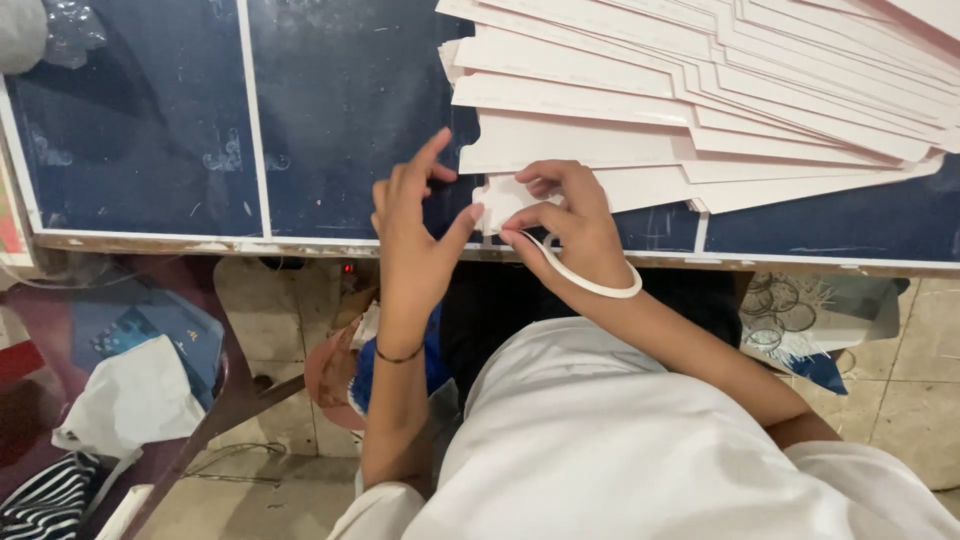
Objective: Applying strips of double-sided tape to the edges of paper folders from a large stack.
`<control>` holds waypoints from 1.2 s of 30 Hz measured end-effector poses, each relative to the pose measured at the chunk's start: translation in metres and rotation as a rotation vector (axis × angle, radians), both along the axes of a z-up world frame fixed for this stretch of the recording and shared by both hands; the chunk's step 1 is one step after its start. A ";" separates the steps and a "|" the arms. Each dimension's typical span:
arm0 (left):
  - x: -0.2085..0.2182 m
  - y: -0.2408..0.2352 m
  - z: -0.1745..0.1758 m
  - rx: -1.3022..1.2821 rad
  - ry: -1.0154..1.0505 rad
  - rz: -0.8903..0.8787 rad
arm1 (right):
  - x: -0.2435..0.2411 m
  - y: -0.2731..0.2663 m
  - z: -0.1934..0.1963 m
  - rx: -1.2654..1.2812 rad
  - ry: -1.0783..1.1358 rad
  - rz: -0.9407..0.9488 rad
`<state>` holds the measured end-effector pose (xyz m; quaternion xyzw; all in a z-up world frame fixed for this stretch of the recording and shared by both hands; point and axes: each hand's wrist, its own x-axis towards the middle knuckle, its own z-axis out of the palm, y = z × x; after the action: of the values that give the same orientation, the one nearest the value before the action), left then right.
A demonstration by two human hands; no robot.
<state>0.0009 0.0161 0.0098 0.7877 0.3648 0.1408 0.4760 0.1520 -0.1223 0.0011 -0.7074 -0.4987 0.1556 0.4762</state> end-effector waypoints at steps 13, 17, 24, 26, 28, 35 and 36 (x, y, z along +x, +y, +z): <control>-0.001 -0.016 -0.013 -0.020 -0.010 0.010 | 0.056 -0.049 0.021 -0.032 -0.160 -0.063; 0.007 -0.027 -0.008 0.277 0.121 -0.010 | 0.094 -0.094 0.039 -0.203 -0.100 -0.226; 0.089 -0.055 -0.014 0.303 0.243 -0.140 | 0.097 -0.104 0.024 -0.241 -0.113 -0.347; 0.109 -0.068 -0.026 0.337 0.139 -0.198 | 0.094 -0.102 0.023 -0.283 -0.197 -0.360; 0.125 -0.082 -0.025 0.369 0.031 -0.258 | 0.093 -0.100 0.026 -0.327 -0.285 -0.374; 0.183 -0.091 -0.009 0.911 0.028 -0.257 | 0.107 -0.091 0.063 -0.041 -0.369 -0.296; 0.198 -0.087 -0.016 1.011 0.098 -0.174 | 0.111 -0.086 0.067 -0.015 -0.388 -0.301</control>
<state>0.1991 -0.0708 -0.0058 0.9525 0.2062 0.2224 0.0278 0.2629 -0.2087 0.0683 -0.7937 -0.4688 -0.0524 0.3840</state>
